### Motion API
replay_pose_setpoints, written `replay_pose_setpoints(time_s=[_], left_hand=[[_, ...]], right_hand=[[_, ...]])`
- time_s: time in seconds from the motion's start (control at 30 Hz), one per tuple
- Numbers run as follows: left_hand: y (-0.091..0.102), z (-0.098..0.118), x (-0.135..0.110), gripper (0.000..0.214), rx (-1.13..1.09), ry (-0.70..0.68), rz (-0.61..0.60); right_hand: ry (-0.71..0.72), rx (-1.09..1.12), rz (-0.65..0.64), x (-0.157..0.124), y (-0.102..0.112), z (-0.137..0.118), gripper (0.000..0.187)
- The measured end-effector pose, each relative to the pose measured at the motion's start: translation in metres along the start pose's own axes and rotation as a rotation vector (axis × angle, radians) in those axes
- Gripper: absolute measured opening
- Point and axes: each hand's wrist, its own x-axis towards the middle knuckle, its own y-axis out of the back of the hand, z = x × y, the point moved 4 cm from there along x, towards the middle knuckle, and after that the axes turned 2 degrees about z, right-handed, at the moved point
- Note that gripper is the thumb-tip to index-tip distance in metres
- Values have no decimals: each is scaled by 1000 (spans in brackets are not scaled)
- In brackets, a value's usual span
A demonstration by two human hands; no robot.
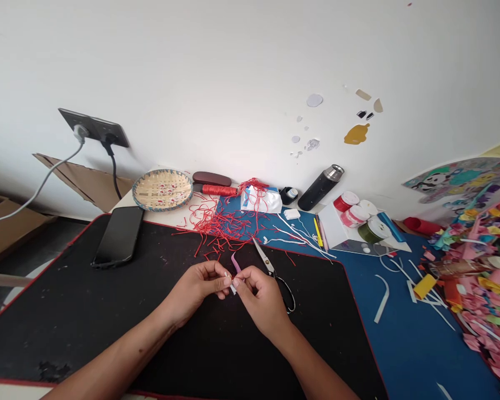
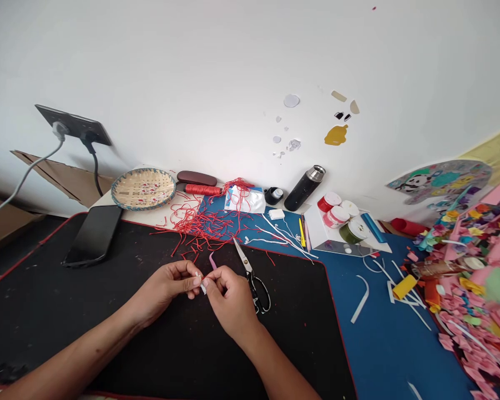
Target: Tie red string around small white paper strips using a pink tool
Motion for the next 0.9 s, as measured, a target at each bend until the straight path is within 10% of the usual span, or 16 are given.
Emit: replay_pose_setpoints(time_s=[0.9], left_hand=[[-1, 2, 0, 32, 93, -5, -8]], right_hand=[[-119, 191, -85, -3, -5, 16, 25]])
